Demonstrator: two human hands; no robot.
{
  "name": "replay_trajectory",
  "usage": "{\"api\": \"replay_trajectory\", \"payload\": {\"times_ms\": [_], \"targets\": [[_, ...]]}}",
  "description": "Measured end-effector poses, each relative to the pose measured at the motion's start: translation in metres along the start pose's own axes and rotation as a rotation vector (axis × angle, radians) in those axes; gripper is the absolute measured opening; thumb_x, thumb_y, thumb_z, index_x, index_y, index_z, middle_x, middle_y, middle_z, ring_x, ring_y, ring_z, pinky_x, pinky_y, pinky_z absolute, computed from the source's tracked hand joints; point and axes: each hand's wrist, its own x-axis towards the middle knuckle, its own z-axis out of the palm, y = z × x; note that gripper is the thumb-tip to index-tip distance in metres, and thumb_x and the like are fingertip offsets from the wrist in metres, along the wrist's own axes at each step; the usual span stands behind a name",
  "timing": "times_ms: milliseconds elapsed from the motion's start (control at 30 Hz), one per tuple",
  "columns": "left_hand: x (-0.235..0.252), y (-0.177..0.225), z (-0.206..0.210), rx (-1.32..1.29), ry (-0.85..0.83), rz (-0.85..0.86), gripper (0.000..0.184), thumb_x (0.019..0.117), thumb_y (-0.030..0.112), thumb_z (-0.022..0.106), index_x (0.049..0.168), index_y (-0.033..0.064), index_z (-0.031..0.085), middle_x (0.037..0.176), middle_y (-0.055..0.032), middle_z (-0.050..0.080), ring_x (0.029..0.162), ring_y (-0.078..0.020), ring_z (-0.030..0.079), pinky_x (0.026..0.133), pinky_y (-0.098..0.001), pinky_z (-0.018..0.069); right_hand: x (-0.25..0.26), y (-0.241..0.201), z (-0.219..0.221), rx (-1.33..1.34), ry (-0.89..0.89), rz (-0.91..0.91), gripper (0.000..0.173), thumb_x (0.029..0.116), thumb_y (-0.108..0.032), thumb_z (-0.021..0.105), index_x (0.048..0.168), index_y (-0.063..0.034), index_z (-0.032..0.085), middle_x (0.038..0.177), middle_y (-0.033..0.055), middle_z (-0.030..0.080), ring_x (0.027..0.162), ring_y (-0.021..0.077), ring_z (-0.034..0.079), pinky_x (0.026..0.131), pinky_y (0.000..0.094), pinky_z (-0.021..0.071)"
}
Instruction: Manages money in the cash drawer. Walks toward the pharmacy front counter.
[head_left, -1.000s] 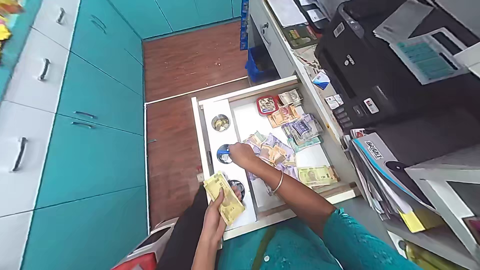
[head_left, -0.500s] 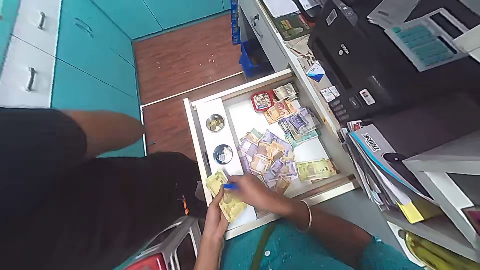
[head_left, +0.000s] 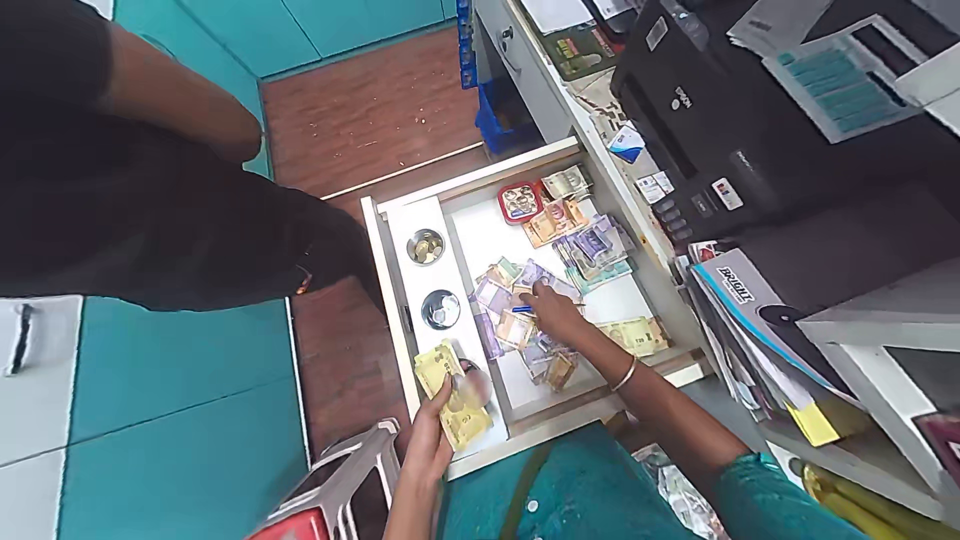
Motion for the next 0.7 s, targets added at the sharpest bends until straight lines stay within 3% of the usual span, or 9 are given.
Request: {"api": "replay_trajectory", "payload": {"times_ms": [67, 100, 200, 300, 433, 567, 700], "targets": [[0.000, 0.002, -0.002, 0.022, 0.007, 0.020, 0.038, 0.1111, 0.016, 0.027, 0.126, -0.0014, 0.057, 0.101, -0.0174, 0.075, 0.092, -0.0267, 0.076, 0.085, -0.0403, 0.0632, -0.004, -0.002, -0.004, -0.026, 0.075, -0.007, 0.032, 0.0962, -0.007, 0.058, 0.127, 0.0019, 0.065, 0.139, 0.0250, 0.055, 0.126, 0.0429, 0.057, 0.095, 0.0563, 0.0520], [-0.002, 0.003, -0.003, 0.028, 0.014, 0.029, 0.037, 0.1110, 0.016, 0.027, 0.126, -0.0011, 0.056, 0.101, -0.0168, 0.075, 0.091, -0.0260, 0.076, 0.084, -0.0396, 0.0633, -0.010, -0.002, -0.007, 0.009, 0.130, 0.003, 0.029, 0.0987, -0.009, 0.056, 0.122, 0.0044, 0.067, 0.134, 0.0247, 0.059, 0.125, 0.0417, 0.059, 0.097, 0.0555, 0.0512], [-0.005, 0.006, -0.008, 0.049, 0.056, 0.048, 0.037, 0.1116, 0.017, 0.026, 0.126, -0.0005, 0.056, 0.099, -0.0159, 0.076, 0.089, -0.0251, 0.077, 0.083, -0.0388, 0.0637, -0.025, 0.007, -0.019, 0.189, 0.262, 0.071, 0.030, 0.1002, -0.011, 0.055, 0.122, 0.0038, 0.068, 0.127, 0.0249, 0.065, 0.121, 0.0406, 0.062, 0.101, 0.0558, 0.0487], [-0.009, 0.010, -0.012, 0.085, 0.091, 0.069, 0.038, 0.1119, 0.017, 0.026, 0.126, -0.0001, 0.057, 0.098, -0.0146, 0.076, 0.088, -0.0239, 0.077, 0.082, -0.0382, 0.0636, -0.031, 0.022, -0.030, 0.259, 0.280, 0.205, 0.033, 0.1028, -0.018, 0.055, 0.124, 0.0035, 0.067, 0.123, 0.0259, 0.066, 0.117, 0.0412, 0.063, 0.100, 0.0570, 0.0476], [-0.017, 0.023, -0.026, 0.159, 0.162, 0.151, 0.037, 0.1116, 0.016, 0.027, 0.126, -0.0005, 0.057, 0.091, -0.0121, 0.075, 0.080, -0.0203, 0.076, 0.075, -0.0348, 0.0643, -0.036, 0.032, -0.037, 0.171, 0.093, 0.352, 0.038, 0.1019, -0.032, 0.057, 0.124, -0.0013, 0.065, 0.117, 0.0260, 0.068, 0.112, 0.0448, 0.065, 0.091, 0.0638, 0.0483], [-0.026, 0.041, -0.058, 0.193, 0.206, 0.151, 0.038, 0.1105, 0.015, 0.027, 0.131, 0.0024, 0.056, 0.090, -0.0083, 0.073, 0.075, -0.0161, 0.074, 0.071, -0.0318, 0.0638, -0.044, 0.032, -0.023, 0.077, -0.110, 0.300, 0.037, 0.0952, -0.028, 0.068, 0.125, -0.0050, 0.068, 0.120, 0.0273, 0.067, 0.114, 0.0484, 0.063, 0.091, 0.0681, 0.0471], [-0.043, 0.060, -0.080, 0.419, 0.321, 0.157, 0.024, 0.1099, 0.012, 0.033, 0.119, 0.0029, 0.052, 0.084, -0.0080, 0.074, 0.072, -0.0169, 0.074, 0.067, -0.0329, 0.0642, -0.049, 0.030, -0.014, 0.013, -0.240, 0.291, 0.036, 0.0937, -0.025, 0.069, 0.119, -0.0006, 0.068, 0.118, 0.0284, 0.066, 0.112, 0.0487, 0.063, 0.089, 0.0684, 0.0475]]}}
